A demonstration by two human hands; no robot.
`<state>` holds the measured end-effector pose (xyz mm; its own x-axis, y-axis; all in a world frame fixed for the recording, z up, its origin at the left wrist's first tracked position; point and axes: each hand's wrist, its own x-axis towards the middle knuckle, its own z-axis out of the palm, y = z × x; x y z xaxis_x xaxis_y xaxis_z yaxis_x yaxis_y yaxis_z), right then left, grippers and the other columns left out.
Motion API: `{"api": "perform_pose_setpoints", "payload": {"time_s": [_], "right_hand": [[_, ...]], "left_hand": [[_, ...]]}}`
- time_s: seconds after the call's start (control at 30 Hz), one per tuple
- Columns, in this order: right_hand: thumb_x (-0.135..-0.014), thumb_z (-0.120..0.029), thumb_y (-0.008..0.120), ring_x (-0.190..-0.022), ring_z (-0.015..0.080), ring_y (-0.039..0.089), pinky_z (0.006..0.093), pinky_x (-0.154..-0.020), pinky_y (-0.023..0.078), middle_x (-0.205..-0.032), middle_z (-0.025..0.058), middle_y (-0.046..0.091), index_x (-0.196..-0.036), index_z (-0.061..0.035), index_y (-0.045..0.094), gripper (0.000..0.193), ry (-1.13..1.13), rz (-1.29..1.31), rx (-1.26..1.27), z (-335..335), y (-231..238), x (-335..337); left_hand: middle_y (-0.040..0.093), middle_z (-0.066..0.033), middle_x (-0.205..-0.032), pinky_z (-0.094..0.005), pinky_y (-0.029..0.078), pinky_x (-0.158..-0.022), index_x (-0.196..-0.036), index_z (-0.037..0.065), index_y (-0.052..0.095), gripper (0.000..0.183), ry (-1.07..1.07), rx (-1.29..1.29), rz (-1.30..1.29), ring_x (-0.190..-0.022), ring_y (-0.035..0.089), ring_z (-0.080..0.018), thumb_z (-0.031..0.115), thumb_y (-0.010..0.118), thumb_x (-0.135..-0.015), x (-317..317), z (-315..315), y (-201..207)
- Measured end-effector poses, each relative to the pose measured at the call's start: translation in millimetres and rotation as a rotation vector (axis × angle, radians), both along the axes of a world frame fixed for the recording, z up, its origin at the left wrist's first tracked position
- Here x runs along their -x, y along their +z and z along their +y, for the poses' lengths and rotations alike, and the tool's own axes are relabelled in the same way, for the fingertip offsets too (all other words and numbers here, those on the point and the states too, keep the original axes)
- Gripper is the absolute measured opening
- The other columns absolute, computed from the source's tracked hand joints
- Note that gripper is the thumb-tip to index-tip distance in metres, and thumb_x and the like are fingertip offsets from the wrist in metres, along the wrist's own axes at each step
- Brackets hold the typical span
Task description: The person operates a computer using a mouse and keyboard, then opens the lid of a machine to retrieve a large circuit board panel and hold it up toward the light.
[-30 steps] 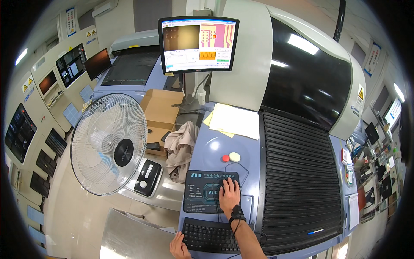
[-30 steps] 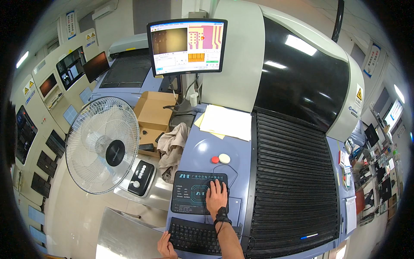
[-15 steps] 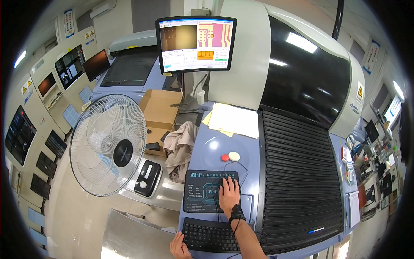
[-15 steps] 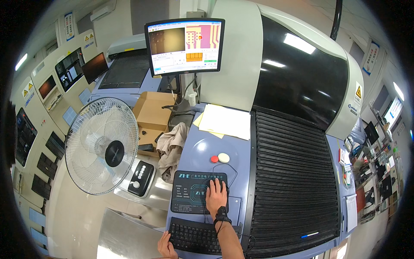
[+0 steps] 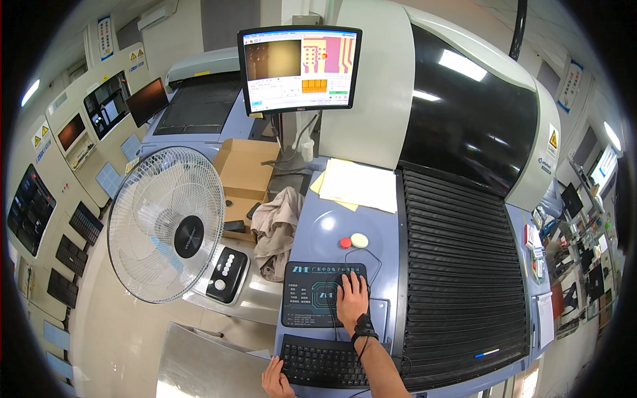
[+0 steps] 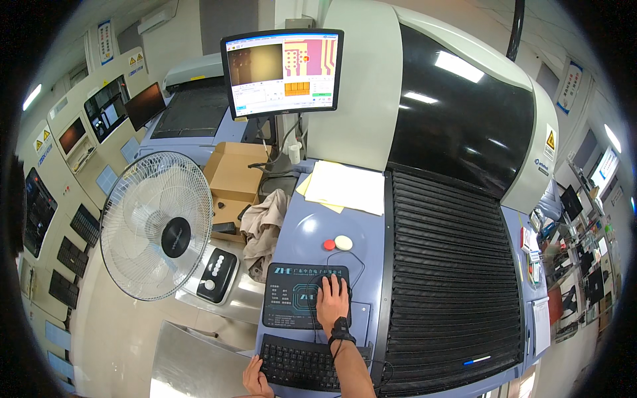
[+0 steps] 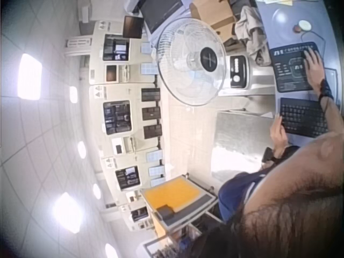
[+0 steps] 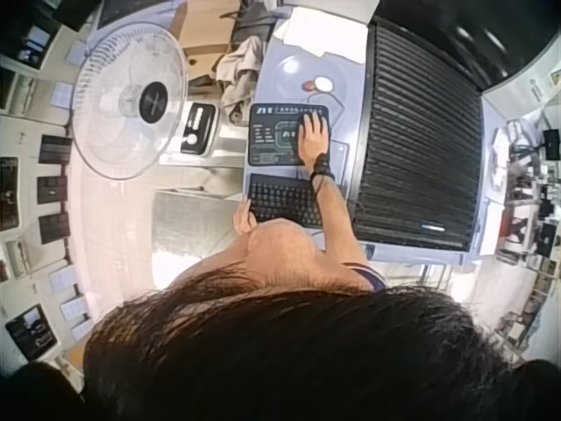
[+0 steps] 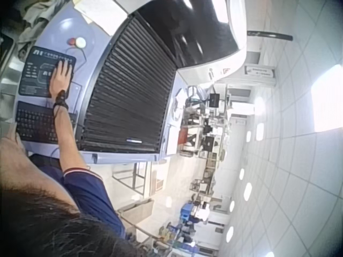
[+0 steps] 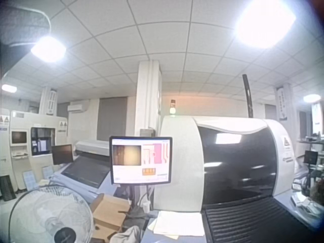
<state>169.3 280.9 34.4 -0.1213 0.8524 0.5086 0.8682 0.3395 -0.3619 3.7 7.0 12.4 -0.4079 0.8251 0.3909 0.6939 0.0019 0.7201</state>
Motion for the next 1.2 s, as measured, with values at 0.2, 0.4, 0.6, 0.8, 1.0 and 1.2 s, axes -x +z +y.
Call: {"api": "perform_pose_setpoints", "payload": {"time_s": [0.2, 0.4, 0.6, 0.8, 1.0, 1.2], "right_hand": [[-0.094, -0.014, 0.064, -0.125, 0.0476, 0.050, 0.0514, -0.106, 0.045, -0.136, 0.0200, 0.057, -0.127, -0.0039, 0.063, 0.035, -0.004, -0.004, -0.006, 0.7, 1.1, 0.3], [-0.092, -0.012, 0.064, -0.126, 0.0488, 0.050, 0.0520, -0.106, 0.046, -0.136, 0.0230, 0.056, -0.127, -0.0027, 0.062, 0.036, -0.007, 0.025, -0.005, 1.2, 2.5, 1.0], [-0.091, -0.010, 0.064, -0.126, 0.0497, 0.049, 0.0524, -0.106, 0.046, -0.136, 0.0248, 0.055, -0.127, -0.0013, 0.062, 0.037, 0.003, 0.034, -0.003, 1.2, 3.4, 1.0], [-0.093, -0.011, 0.063, -0.127, 0.0488, 0.049, 0.0520, -0.108, 0.045, -0.137, 0.0241, 0.055, -0.129, -0.0018, 0.062, 0.037, 0.002, 0.021, 0.014, 0.9, 5.4, 1.2], [-0.094, -0.013, 0.063, -0.129, 0.0475, 0.049, 0.0510, -0.110, 0.043, -0.137, 0.0233, 0.056, -0.129, -0.0023, 0.063, 0.036, -0.003, 0.014, 0.023, 0.9, 3.2, 0.1], [-0.095, -0.013, 0.062, -0.129, 0.0473, 0.049, 0.0507, -0.110, 0.043, -0.137, 0.0232, 0.056, -0.129, -0.0025, 0.063, 0.036, -0.002, 0.008, 0.028, 0.2, 4.8, 1.0]], "left_hand": [[0.064, -0.0180, -0.134, -0.0454, 0.045, -0.106, -0.127, 0.003, 0.067, 0.039, 0.013, -0.003, -0.025, -0.123, 0.061, -0.0359, 0.004, 0.052, -0.091, -2.5, 1.2, 6.8], [0.065, -0.0186, -0.134, -0.0451, 0.045, -0.107, -0.127, 0.002, 0.066, 0.038, 0.010, -0.025, -0.019, -0.123, 0.061, -0.0364, 0.004, 0.052, -0.092, -2.2, 2.4, 6.7], [0.064, -0.0187, -0.134, -0.0454, 0.045, -0.107, -0.128, 0.003, 0.066, 0.039, 0.001, -0.018, -0.019, -0.123, 0.061, -0.0369, 0.004, 0.051, -0.092, -1.6, 1.5, 4.5], [0.063, -0.0189, -0.135, -0.0454, 0.045, -0.108, -0.130, 0.004, 0.065, 0.040, -0.011, 0.011, -0.022, -0.124, 0.060, -0.0372, 0.004, 0.051, -0.092, 0.4, -0.2, 2.6], [0.064, -0.0190, -0.135, -0.0455, 0.045, -0.108, -0.129, 0.003, 0.065, 0.040, -0.008, 0.006, -0.023, -0.124, 0.061, -0.0373, 0.004, 0.051, -0.091, -0.3, 0.6, 1.4], [0.064, -0.0189, -0.135, -0.0454, 0.045, -0.108, -0.129, 0.003, 0.065, 0.040, -0.012, 0.009, -0.017, -0.123, 0.061, -0.0374, 0.004, 0.051, -0.091, 0.9, -0.1, 1.8]]}}
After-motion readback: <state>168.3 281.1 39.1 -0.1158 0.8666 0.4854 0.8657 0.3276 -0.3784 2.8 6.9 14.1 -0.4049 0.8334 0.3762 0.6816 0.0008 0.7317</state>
